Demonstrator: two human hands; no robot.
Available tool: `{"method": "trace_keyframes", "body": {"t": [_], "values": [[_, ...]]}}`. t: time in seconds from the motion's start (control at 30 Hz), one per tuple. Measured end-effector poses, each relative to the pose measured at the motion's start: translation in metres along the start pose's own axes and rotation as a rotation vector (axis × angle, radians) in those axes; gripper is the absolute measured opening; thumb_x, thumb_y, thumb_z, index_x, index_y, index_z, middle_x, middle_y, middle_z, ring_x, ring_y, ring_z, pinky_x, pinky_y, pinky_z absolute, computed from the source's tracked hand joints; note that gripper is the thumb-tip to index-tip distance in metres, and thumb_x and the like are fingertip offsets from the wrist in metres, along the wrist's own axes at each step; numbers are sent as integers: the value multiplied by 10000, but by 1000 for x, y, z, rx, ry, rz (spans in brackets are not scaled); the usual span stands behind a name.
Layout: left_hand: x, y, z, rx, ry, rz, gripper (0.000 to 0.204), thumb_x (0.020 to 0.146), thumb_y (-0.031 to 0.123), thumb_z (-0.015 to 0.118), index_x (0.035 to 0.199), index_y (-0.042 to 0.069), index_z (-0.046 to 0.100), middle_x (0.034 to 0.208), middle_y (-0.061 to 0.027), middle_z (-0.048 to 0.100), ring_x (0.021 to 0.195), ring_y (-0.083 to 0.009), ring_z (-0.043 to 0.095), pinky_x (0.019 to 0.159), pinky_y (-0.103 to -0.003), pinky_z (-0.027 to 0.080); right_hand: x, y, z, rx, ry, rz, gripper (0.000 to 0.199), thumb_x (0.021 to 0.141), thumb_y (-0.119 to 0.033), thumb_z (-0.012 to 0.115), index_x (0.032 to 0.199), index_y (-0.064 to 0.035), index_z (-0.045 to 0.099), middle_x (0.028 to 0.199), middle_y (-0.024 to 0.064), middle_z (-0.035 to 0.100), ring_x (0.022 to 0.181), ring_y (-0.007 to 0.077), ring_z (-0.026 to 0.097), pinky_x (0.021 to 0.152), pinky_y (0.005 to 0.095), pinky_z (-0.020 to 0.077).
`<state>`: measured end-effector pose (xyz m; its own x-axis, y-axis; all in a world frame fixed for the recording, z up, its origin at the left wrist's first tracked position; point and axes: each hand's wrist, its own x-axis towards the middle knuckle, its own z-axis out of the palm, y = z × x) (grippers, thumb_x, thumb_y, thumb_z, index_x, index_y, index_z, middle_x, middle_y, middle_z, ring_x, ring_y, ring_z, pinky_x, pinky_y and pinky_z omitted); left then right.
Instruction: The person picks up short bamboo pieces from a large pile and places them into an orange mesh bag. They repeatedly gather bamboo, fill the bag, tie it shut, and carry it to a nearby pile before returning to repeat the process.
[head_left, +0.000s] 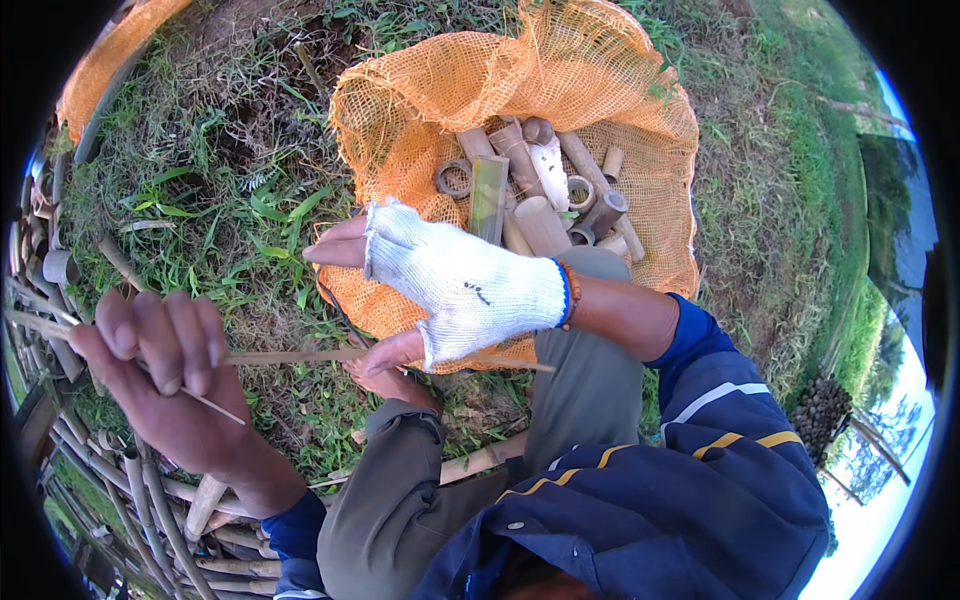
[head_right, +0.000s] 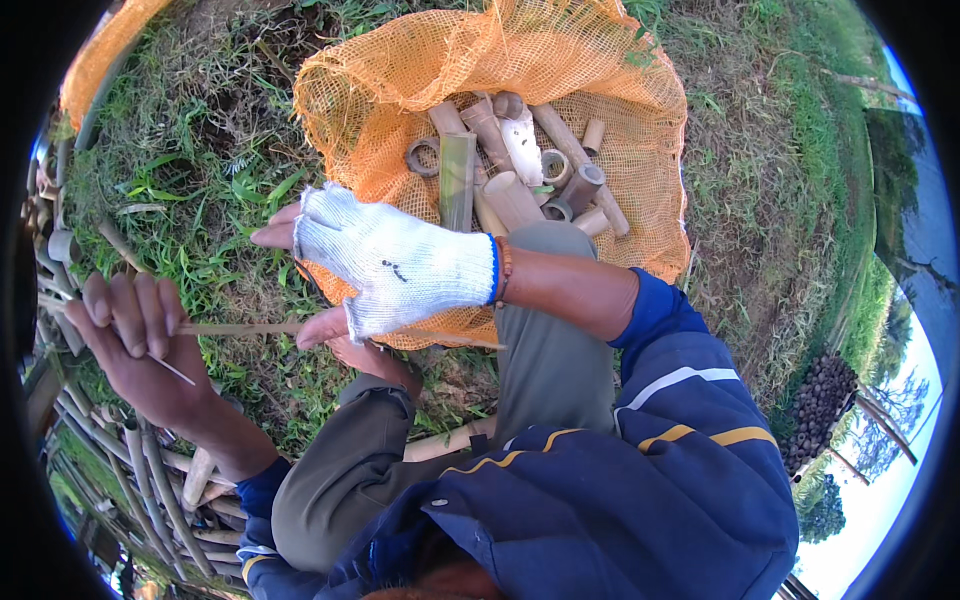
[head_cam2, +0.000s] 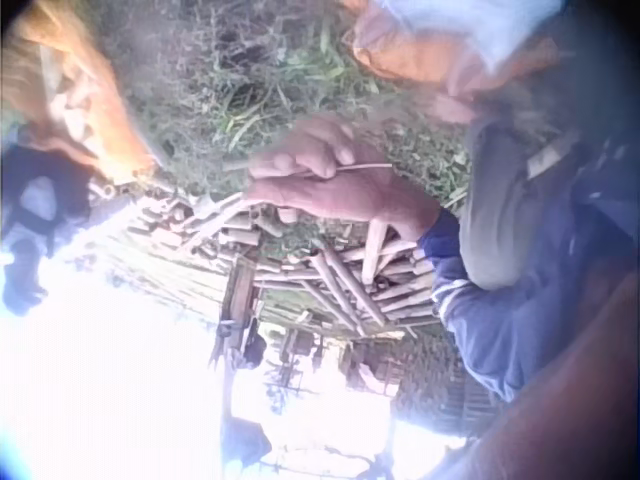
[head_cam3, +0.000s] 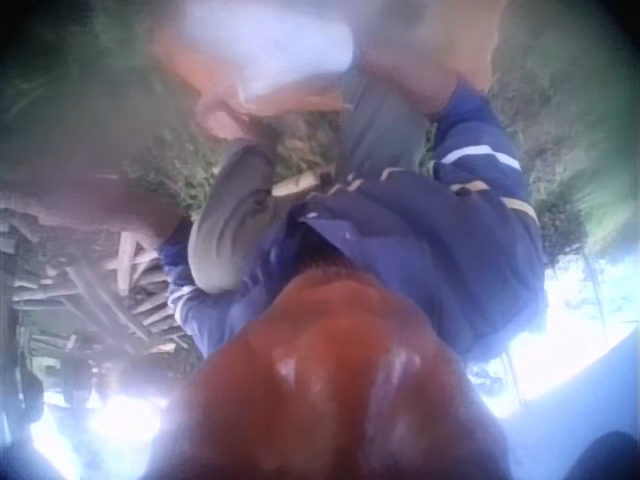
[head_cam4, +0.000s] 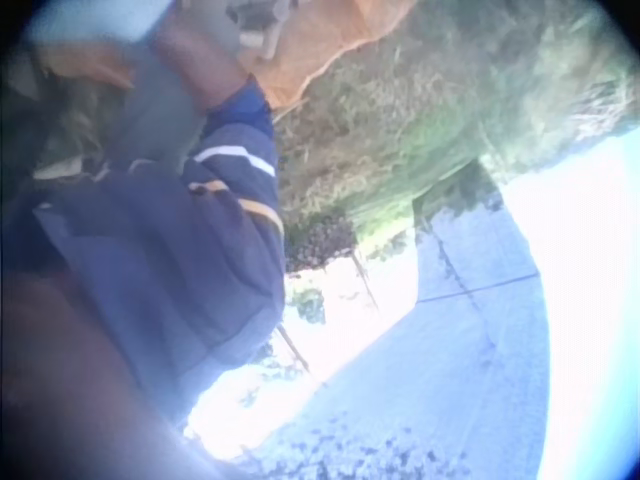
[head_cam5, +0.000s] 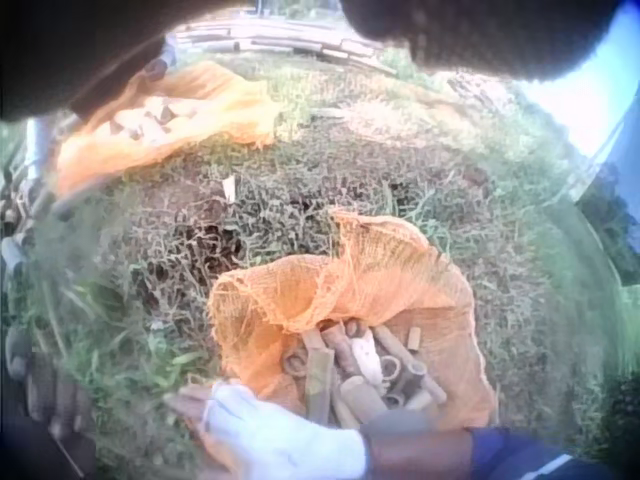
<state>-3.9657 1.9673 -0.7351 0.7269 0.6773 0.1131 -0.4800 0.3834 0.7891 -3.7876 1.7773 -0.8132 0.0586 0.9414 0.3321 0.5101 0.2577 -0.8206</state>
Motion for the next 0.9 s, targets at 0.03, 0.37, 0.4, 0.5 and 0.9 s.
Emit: {"method": "trace_keyframes", "body": {"t": [0.03,0.37,0.4,0.5,0.9], "values": [[1,-39,11,175,-21,51,625,1203,488,196,965,66,590,692,-2,493,621,-137,505,646,-317,486,7,-5,-6,119,-18,114,969,889,-514,858,1575,20,430,1479,247,527,1345,409,573,1071,473,525],[0,-198,10,651,-437,30,726,1180,544,253,1641,1,392,1613,-216,466,1544,-373,347,1292,-482,271,-35,42,-53,119,-8,603,453,1068,-184,666,1464,-23,518,1346,109,568,1220,226,581,1074,383,476],[-2,-198,15,552,-395,-105,798,1161,601,263,1691,6,281,1604,-266,446,1536,-392,348,1291,-483,267,-39,36,-47,93,-3,682,515,1066,-205,675,1501,-3,487,1441,136,536,1308,291,573,1148,408,438],[-3,-209,12,587,-321,-235,889,1131,650,341,1708,-13,207,1578,-378,400,1497,-420,426,1274,-474,312,-42,52,-41,-254,-78,670,456,1091,-154,617,1484,44,498,1391,180,595,1331,326,585,1158,385,435],[-46,-7,-312,1402,1148,25,429,911,239,789,1295,67,705,1277,-192,648,1236,-364,611,1105,-495,472,-231,204,-163,-1025,-450,998,549,947,-235,704,1387,73,589,1434,295,602,1351,483,546,1163,551,432]]}}
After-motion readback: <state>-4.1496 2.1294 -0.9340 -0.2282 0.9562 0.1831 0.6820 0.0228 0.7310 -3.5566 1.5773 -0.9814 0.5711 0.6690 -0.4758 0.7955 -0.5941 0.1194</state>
